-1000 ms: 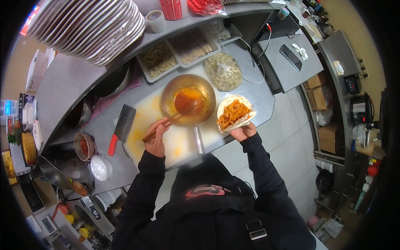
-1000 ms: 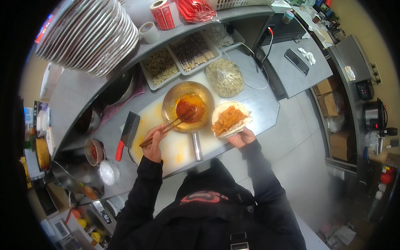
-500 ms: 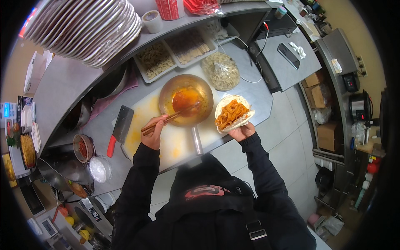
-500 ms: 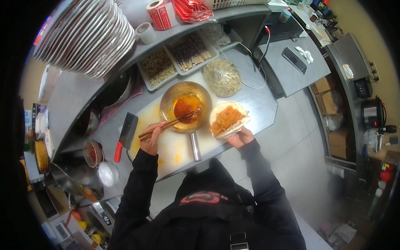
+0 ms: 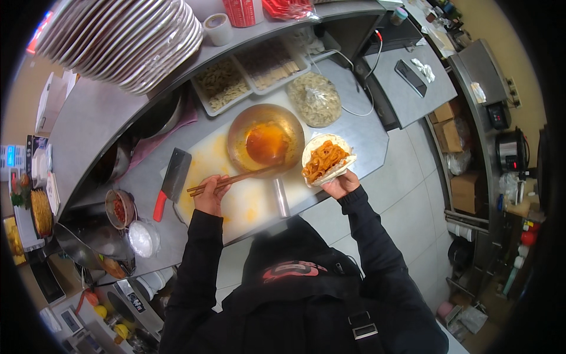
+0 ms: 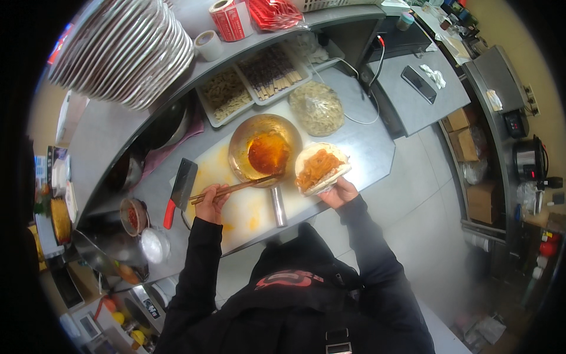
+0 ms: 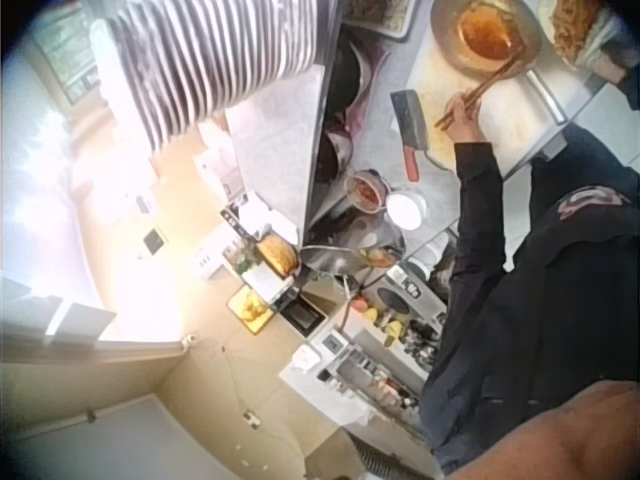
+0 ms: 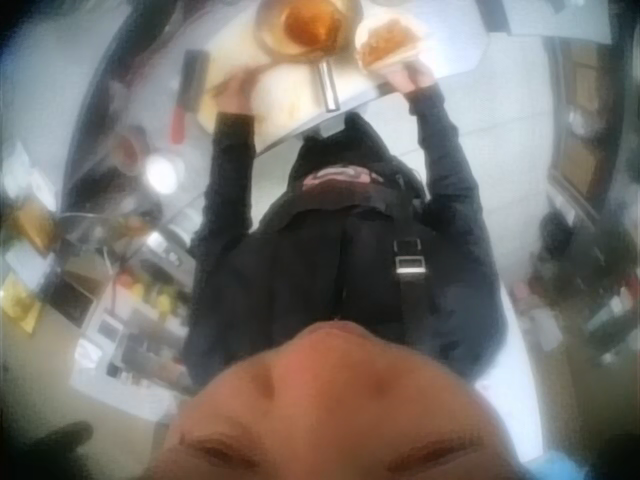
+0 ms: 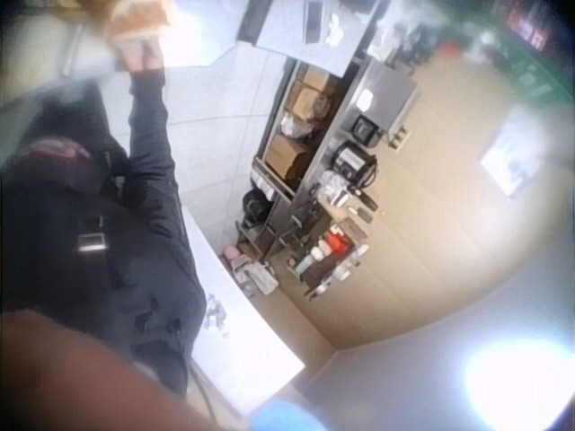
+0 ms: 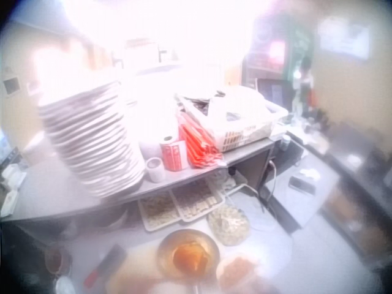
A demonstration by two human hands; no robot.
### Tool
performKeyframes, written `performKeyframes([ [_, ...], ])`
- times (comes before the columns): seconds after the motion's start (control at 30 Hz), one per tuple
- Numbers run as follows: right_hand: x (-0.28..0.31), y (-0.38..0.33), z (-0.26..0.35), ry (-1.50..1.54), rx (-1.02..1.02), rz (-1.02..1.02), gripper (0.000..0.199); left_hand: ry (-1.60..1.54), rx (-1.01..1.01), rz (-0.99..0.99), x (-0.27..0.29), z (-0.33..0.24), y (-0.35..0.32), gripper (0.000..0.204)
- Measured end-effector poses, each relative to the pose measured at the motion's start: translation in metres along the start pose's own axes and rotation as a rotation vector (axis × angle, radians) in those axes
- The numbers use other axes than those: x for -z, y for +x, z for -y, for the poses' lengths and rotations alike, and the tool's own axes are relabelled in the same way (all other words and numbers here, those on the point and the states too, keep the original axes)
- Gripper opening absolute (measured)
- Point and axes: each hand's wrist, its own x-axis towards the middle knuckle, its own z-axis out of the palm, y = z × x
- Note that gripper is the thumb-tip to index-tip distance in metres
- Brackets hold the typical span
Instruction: The person prepares a ramen wrap by mixing noodles with sauce in a small pan, then placing the mixture into a split flatbread. They add more sauce, fold the wrap, and place it into a plastic bag before setting it aside.
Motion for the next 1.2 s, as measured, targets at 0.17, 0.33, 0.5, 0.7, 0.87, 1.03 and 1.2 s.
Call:
performKeyframes([
  [0.17, 0.005, 0.0, -0.002, -0.004, -0.013, -0.038, 0.075, -0.086, 0.067, -0.042, 0.017, 0.002, 0.0, 0.019],
  [0.33, 0.006, 0.003, -0.004, -0.008, -0.016, -0.045, 0.074, -0.2, 0.091, -0.073, 0.017, -0.014, -0.005, 0.018],
  [0.5, 0.004, 0.009, -0.009, 0.014, -0.03, -0.066, 0.074, -0.201, -0.024, -0.02, 0.006, -0.054, -0.018, 0.018],
  [0.7, 0.001, 0.026, -0.021, 0.028, -0.057, -0.03, 0.072, -0.205, -0.121, 0.178, -0.038, -0.104, -0.058, 0.021],
  [0.87, -0.006, 0.038, -0.032, 0.036, -0.074, 0.036, 0.072, 0.19, -0.317, 0.36, -0.086, -0.109, -0.097, 0.027],
  [1.03, -0.012, 0.039, -0.033, 0.059, -0.049, 0.08, 0.073, 0.164, -0.486, 0.333, -0.076, -0.128, -0.105, 0.029],
  [1.2, -0.014, 0.028, -0.021, 0.025, -0.027, 0.053, 0.073, 0.388, -0.354, 0.1, -0.056, -0.099, -0.065, 0.027],
])
